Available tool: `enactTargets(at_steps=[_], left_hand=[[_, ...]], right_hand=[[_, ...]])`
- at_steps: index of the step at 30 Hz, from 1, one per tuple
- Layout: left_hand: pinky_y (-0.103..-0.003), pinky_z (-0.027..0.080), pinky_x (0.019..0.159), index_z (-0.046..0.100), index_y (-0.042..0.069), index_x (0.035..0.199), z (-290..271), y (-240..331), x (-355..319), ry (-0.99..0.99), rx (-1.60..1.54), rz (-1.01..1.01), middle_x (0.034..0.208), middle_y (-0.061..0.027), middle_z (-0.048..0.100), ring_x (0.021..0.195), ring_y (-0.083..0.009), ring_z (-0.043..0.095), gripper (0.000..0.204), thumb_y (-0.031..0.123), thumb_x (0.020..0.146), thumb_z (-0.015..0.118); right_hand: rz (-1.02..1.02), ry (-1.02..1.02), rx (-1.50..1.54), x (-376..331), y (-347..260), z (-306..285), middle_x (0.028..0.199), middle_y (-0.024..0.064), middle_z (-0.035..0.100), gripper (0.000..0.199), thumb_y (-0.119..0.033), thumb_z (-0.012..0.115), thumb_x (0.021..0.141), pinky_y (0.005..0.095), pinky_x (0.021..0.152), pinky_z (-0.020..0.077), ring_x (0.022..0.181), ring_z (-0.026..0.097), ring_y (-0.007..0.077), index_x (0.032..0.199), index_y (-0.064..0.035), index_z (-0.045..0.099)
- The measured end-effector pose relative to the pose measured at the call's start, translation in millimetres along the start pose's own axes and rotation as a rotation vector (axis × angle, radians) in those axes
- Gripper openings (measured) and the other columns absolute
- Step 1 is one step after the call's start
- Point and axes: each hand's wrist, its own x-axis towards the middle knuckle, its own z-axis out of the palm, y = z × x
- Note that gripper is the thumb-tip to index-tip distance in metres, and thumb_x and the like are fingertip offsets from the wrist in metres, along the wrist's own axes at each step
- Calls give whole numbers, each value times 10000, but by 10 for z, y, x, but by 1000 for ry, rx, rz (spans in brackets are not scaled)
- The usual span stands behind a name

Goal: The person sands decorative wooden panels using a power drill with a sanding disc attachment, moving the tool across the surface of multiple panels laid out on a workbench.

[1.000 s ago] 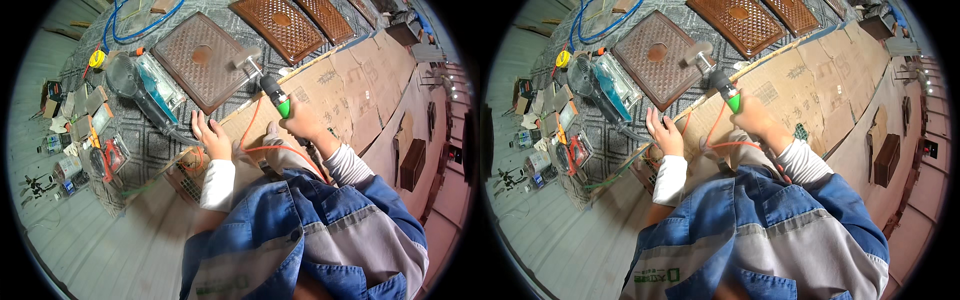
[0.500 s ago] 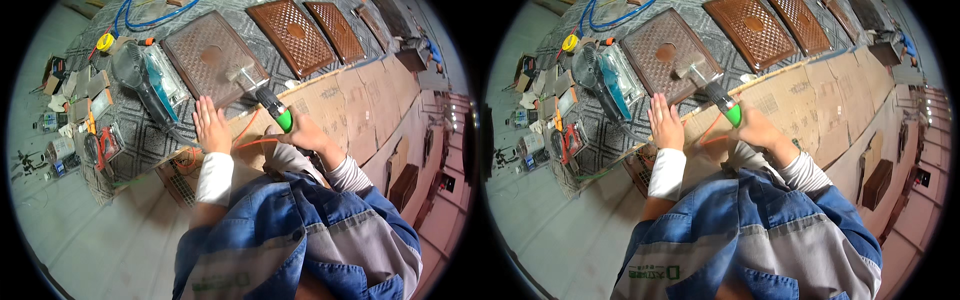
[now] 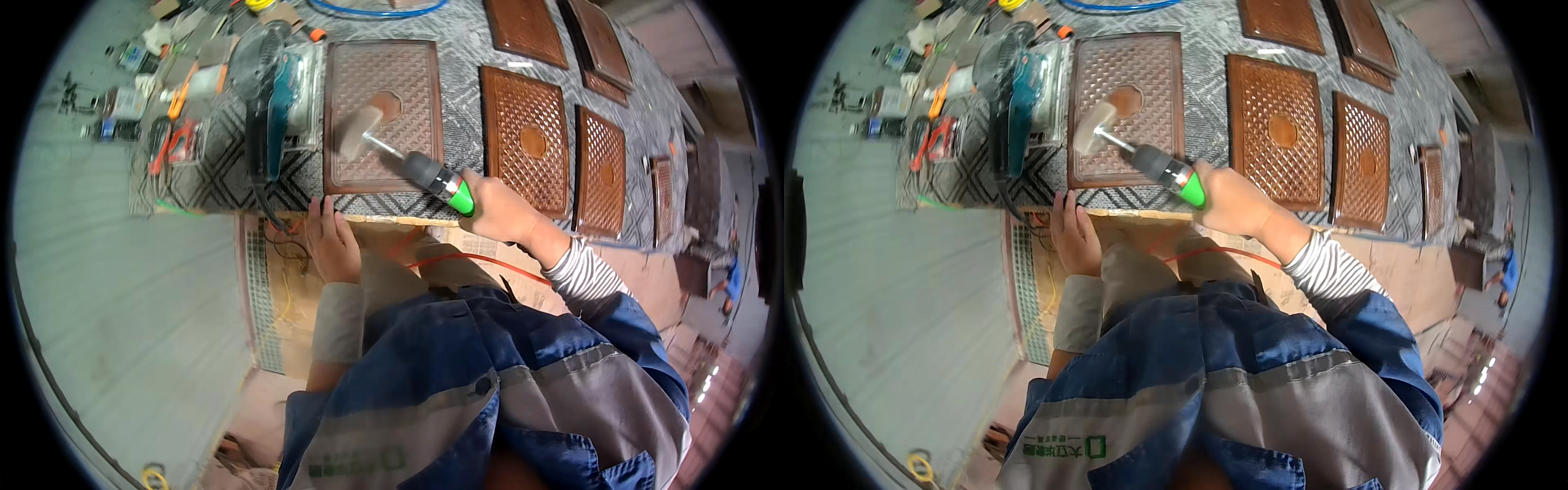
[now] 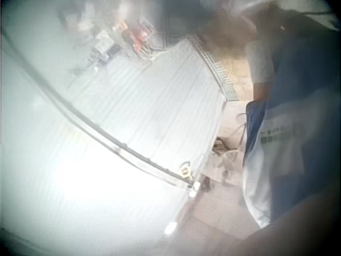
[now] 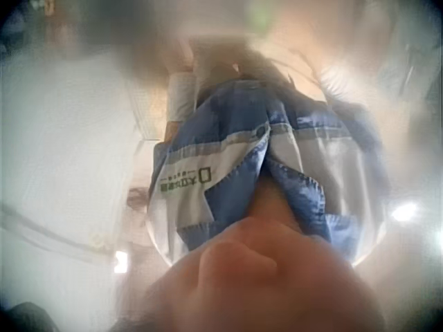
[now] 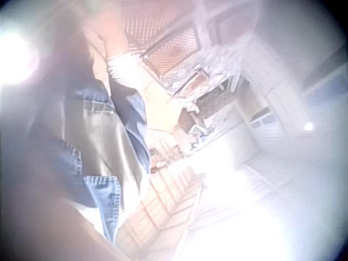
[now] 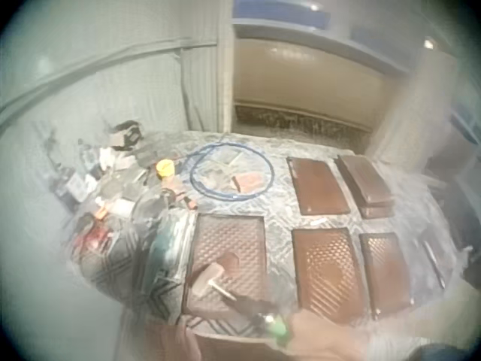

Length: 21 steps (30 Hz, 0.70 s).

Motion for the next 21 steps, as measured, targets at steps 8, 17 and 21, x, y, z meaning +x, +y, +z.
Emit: enactTargets(at_steps=[8,17,21], left_hand=[[-297,461,698,687,28,1043,218,-96,-57,203,-512,-519,956,-37,541,783,-144,542,168,140,920,712],[-250,426,675,740,52,1040,462,15,173,332,-695,-590,954,18,521,727,-88,447,181,98,868,771],[-236,416,652,749,44,990,500,-119,144,317,-731,-595,911,32,521,711,-73,448,134,59,858,770]], right_hand=[[-162,-333,-301,543,-167,72,916,308,670,426,-40,624,739,493,809,540,920,668,467,1128,76,496],[-10,-124,-268,1293,-54,-462,905,316,674,522,-106,703,776,458,807,548,900,683,447,1215,72,485],[-156,-298,-333,1002,12,-223,874,330,654,613,-82,696,749,481,822,549,895,672,464,1278,78,430]])
